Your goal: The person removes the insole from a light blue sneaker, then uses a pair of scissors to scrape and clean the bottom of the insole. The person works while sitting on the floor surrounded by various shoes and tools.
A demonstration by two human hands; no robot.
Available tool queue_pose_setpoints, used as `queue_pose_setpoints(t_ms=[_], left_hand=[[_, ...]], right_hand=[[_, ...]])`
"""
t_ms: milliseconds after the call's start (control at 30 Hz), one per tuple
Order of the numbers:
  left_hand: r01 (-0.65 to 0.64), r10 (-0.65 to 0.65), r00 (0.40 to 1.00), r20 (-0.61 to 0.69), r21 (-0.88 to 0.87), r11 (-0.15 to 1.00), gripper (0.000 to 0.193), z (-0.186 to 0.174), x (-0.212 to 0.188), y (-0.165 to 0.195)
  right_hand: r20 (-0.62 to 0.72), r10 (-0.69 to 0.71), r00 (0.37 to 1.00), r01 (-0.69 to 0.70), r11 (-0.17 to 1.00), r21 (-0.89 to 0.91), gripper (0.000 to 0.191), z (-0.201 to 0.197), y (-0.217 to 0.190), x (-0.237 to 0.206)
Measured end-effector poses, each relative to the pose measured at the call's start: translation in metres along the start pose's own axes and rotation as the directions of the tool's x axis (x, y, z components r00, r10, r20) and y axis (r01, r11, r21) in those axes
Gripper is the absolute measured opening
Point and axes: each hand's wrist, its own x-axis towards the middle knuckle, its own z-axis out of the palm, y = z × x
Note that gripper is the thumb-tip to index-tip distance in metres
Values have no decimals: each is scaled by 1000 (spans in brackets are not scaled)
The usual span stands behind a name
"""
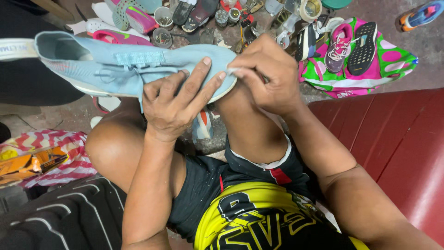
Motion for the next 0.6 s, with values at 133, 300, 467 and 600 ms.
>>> queue_pose_setpoints(t_ms=[133,300,467,600], left_hand=[[15,-15,1000,28,-12,1000,42,-1,-1,0],[99,-87,991,102,-111,989,45,4,-9,-7],[607,-642,741,199,-607,513,44,13,-36,-31],[585,-786,532,315,-808,72,42,18,-57,-53]], right_hand=[[14,14,1000,-14,1000,-12,12,0,-4,8],[50,-74,996,68,992,102,11,1,0,-2],[-300,366,881,-223,880,418,8,-20,83,-27],[-341,602,722,-390,761,519,10,-19,203,-72]])
